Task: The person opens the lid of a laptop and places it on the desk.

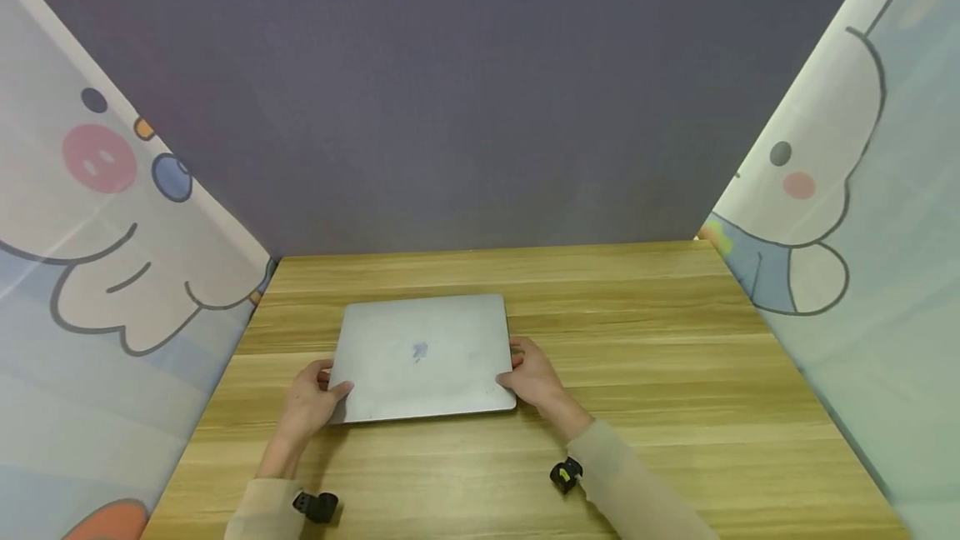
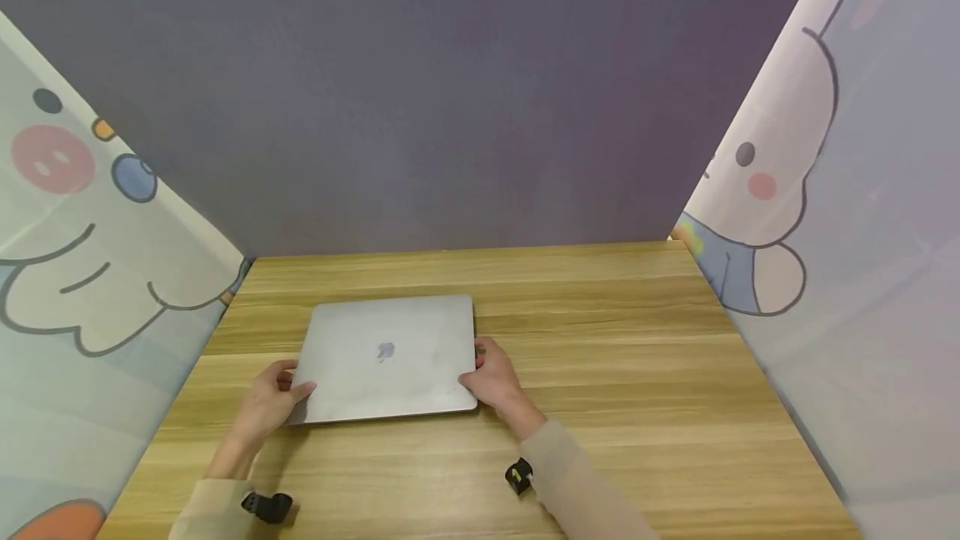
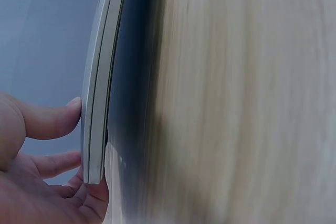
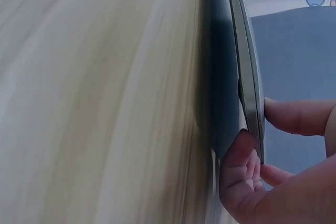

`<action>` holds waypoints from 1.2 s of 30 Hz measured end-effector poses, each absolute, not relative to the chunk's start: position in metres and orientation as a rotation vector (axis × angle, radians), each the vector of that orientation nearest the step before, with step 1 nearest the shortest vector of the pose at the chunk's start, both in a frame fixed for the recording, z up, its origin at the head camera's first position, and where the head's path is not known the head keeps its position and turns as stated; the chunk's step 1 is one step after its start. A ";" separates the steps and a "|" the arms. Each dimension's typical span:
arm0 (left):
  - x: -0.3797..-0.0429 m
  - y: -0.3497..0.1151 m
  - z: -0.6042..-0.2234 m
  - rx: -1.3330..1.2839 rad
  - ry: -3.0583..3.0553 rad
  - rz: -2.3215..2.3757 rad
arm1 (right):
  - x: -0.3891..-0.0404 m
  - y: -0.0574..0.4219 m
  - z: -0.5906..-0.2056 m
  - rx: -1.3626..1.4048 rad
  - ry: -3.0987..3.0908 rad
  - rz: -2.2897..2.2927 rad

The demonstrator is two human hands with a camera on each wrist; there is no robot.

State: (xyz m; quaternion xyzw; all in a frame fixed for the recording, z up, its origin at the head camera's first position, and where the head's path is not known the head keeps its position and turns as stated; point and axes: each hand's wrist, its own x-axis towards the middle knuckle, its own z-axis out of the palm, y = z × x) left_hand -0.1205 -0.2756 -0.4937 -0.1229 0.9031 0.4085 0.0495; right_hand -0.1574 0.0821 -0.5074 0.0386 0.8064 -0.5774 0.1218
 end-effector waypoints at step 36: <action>-0.131 -0.184 -0.493 -0.129 2.714 1.428 | -0.144 0.192 -0.491 0.121 2.342 -1.723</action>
